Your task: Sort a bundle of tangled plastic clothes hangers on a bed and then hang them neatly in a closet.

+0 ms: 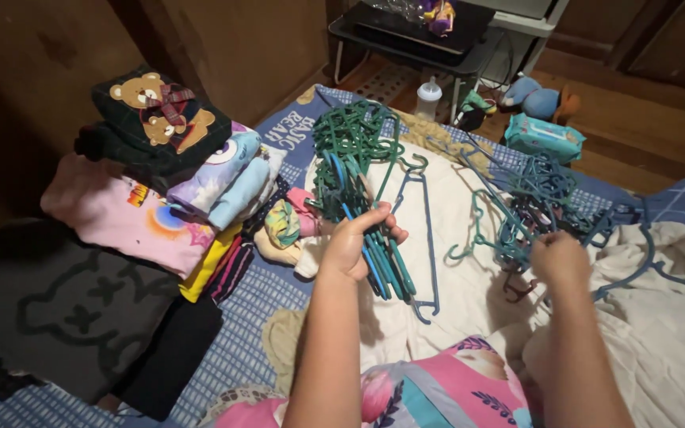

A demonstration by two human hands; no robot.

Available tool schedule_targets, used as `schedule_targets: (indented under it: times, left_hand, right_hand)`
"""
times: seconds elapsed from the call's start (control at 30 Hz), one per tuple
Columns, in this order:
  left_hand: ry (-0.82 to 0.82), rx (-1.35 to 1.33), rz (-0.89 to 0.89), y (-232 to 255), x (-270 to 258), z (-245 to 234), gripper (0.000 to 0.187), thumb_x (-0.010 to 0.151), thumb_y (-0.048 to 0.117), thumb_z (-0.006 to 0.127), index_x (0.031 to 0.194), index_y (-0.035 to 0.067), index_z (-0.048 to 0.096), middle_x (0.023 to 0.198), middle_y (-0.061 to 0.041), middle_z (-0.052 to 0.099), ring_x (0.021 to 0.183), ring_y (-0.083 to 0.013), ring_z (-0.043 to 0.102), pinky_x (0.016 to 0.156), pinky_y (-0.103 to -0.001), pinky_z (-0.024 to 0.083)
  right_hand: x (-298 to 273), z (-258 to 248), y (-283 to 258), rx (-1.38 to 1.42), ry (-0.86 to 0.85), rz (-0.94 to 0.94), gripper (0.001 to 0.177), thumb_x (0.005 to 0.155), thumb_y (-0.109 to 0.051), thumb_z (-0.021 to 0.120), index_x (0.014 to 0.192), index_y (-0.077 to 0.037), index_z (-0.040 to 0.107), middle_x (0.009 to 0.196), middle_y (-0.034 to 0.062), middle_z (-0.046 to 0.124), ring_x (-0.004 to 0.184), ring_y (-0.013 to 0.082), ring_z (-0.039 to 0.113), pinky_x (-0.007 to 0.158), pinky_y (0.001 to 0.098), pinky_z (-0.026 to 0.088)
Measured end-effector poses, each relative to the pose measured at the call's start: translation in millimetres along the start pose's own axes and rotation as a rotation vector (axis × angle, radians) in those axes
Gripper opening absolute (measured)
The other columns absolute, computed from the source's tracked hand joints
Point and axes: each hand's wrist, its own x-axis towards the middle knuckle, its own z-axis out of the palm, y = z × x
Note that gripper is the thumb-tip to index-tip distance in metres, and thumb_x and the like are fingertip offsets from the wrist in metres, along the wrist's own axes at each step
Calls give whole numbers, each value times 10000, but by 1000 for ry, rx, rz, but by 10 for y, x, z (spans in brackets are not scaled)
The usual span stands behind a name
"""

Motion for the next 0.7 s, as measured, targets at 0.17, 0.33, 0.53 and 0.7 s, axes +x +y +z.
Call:
schedule_targets:
  times: [0.17, 0.33, 0.53, 0.7]
  left_hand:
    - [52, 9, -11, 24, -28, 18, 211, 913, 95, 708, 1083, -19, 656, 797, -97, 666, 723, -231, 693, 745, -419, 621]
    - [-3, 31, 100, -32, 0, 13, 277, 939, 84, 705, 1186, -28, 648, 835, -109, 672, 734, -227, 692, 708, -390, 613]
    - [-16, 133, 126, -119, -54, 243, 388, 921, 126, 683, 1298, 49, 633, 1160, -133, 753, 830, -152, 701, 686, -285, 554]
    - [11, 177, 108, -208, 56, 4, 379, 895, 56, 740, 1266, 7, 686, 993, -92, 744, 797, -163, 646, 686, -292, 560]
  right_hand:
    - [-84, -894, -259, 489, -379, 189, 296, 937, -229, 668, 1108, -16, 780, 801, 138, 722, 629, 225, 636, 581, 356, 501]
    - [-170, -785, -613, 1074, -499, 321, 175, 971, -262, 676, 1010, -93, 701, 677, -20, 551, 488, 86, 447, 425, 257, 341]
    - [-956, -313, -1573, 1463, -1000, 429, 244, 950, -260, 551, 1032, -86, 702, 640, -2, 539, 394, 83, 372, 351, 232, 248]
    - [-879, -518, -1712, 984, -1057, 144, 443, 1032, -410, 420, 1038, -53, 682, 791, 94, 663, 598, 163, 613, 503, 299, 475]
